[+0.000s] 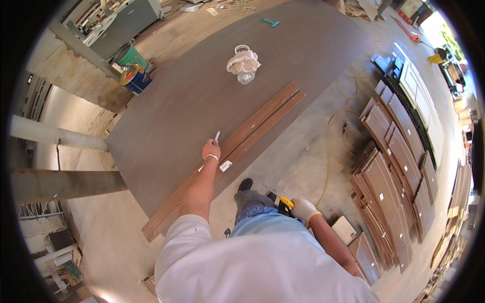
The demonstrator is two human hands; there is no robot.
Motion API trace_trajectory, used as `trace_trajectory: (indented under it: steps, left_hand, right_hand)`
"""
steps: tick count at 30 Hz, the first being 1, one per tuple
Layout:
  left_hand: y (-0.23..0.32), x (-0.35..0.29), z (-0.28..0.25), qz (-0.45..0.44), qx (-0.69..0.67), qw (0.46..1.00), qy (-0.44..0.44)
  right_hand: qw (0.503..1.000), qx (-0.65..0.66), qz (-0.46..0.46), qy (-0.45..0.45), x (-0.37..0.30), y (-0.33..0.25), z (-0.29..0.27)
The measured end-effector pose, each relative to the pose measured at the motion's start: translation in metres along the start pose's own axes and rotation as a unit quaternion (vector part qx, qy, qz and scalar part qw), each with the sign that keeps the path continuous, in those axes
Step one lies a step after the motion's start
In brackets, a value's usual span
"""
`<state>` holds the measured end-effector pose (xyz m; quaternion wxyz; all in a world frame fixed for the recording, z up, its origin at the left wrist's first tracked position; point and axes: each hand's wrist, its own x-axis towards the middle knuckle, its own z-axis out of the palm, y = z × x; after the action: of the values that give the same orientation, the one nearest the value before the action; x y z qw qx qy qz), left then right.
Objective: The person handles long wooden panels on a workbench, wiping them with a cloth and applying tape to the edges. They use a lighter to heat the taped seam and then wipe the panel again. The person repeats these steps on multiple panels.
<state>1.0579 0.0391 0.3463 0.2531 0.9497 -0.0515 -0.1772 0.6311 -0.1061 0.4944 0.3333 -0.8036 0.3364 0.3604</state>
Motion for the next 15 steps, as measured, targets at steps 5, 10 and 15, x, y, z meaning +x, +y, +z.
trace_trajectory:
  steps: [5,10,15]
  left_hand:
    - [0.072,0.063,0.033,0.08,0.008,0.996,-0.041]
    - [0.163,0.123,0.06,0.16,0.001,0.984,-0.074]
    - [0.198,0.146,0.068,0.237,0.048,0.97,-0.013]
  right_hand:
    - [0.998,-0.01,0.049,-0.044,-0.017,-0.002,0.003]
    - [0.992,0.038,0.106,-0.049,-0.019,-0.031,0.011]
    - [0.99,0.074,0.11,-0.046,-0.015,-0.056,0.015]
